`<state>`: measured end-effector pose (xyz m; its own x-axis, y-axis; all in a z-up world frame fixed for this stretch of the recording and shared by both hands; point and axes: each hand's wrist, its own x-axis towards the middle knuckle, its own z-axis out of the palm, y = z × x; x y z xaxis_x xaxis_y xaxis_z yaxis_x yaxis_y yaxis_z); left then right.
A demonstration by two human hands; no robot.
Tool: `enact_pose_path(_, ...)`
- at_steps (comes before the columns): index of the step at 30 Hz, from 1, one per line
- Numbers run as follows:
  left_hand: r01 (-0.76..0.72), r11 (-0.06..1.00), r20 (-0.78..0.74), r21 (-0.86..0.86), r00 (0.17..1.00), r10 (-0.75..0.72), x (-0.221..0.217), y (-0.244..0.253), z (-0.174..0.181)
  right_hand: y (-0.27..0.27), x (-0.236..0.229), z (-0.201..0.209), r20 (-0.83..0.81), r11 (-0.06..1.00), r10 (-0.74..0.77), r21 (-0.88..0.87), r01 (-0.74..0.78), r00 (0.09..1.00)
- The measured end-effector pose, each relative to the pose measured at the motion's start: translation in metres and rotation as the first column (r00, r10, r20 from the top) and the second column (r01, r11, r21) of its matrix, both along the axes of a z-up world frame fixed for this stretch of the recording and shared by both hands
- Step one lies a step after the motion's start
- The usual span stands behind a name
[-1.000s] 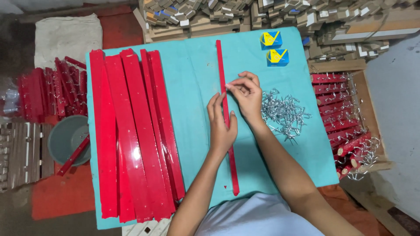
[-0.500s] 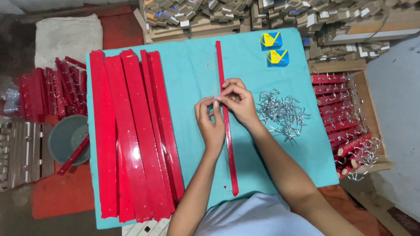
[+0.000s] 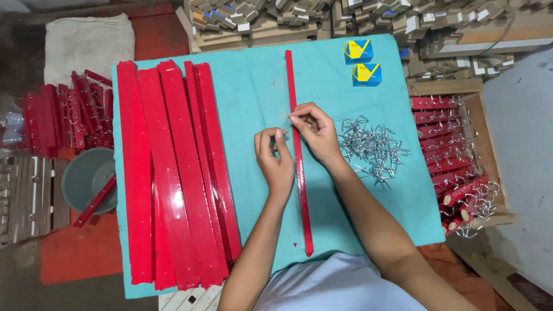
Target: Manually inserting metal hooks into pre-drilled holes on a red plastic strip
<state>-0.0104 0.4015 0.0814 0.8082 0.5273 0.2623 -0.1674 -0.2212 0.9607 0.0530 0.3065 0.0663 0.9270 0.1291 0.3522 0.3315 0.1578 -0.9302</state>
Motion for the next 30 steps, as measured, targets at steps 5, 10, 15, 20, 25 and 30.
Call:
enact_pose_path(5,0.007,1.0,-0.002,-0.01,1.0,-0.007,-0.001,-0.001,0.002,-0.006,0.002,-0.004,-0.028,0.999,-0.033,-0.006,0.033,0.999)
enact_pose_path(10,0.008,1.0,0.008,-0.026,1.0,-0.008,0.0,0.0,0.001,-0.002,0.004,-0.002,-0.145,0.996,-0.023,0.088,0.036,0.989)
enact_pose_path(15,-0.006,0.999,0.019,0.032,1.0,0.005,-0.002,0.002,0.004,-0.006,0.004,-0.008,-0.155,0.999,-0.039,0.028,0.044,0.987)
enact_pose_path(20,-0.007,0.987,0.052,0.159,0.999,-0.002,-0.001,0.0,0.007,-0.007,0.0,-0.006,0.04,0.986,-0.014,-0.168,0.021,0.999)
enact_pose_path(25,0.037,0.964,0.075,0.264,0.995,-0.059,0.0,-0.001,0.016,-0.012,-0.004,0.024,0.259,0.938,0.121,-0.345,-0.026,0.958)
enact_pose_path(30,0.049,0.95,0.126,0.31,0.988,-0.092,0.011,0.0,0.03,-0.023,0.008,0.025,0.269,0.942,0.087,-0.337,0.009,0.959)
